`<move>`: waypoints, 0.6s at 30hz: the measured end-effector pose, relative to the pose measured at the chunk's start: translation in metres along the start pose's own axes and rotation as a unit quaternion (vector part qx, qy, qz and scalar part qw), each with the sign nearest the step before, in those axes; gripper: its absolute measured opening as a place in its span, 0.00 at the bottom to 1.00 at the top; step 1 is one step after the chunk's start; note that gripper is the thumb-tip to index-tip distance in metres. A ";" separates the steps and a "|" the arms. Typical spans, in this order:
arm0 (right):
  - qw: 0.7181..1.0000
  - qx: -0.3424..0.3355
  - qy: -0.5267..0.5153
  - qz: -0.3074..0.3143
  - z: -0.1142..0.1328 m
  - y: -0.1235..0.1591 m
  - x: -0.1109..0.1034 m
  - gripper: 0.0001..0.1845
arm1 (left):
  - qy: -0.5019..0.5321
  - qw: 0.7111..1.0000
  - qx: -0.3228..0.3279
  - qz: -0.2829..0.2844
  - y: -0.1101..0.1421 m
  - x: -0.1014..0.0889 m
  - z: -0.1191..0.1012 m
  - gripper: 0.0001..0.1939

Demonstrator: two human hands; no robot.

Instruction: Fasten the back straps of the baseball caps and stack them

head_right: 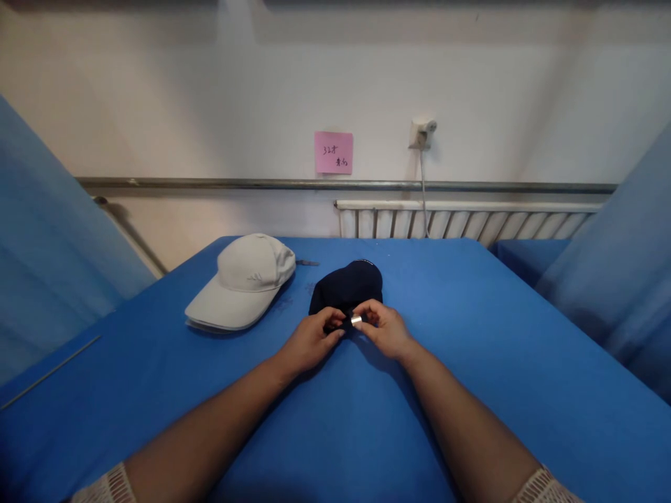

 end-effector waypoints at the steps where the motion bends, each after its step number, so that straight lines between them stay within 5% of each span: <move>1: 1.000 0.002 -0.003 0.001 0.000 0.000 0.000 0.11 | -0.001 1.000 -0.003 0.002 0.000 0.000 0.001 0.12; 10: 1.000 -0.012 0.003 0.024 0.004 0.001 0.006 0.11 | 0.036 0.999 -0.008 -0.013 -0.002 0.011 0.002 0.09; 18: 0.998 0.018 -0.042 -0.034 -0.002 -0.002 0.000 0.15 | -0.002 0.994 -0.026 -0.110 -0.002 -0.019 0.003 0.10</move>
Point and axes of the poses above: each hand's wrist, its own y-axis away from the middle knuckle, its own x-axis out of the palm, z = x × y, the point moved 2 cm from there along -y, towards the middle knuckle, and after that the axes turned 4 degrees about -y, right-handed, at the moved point
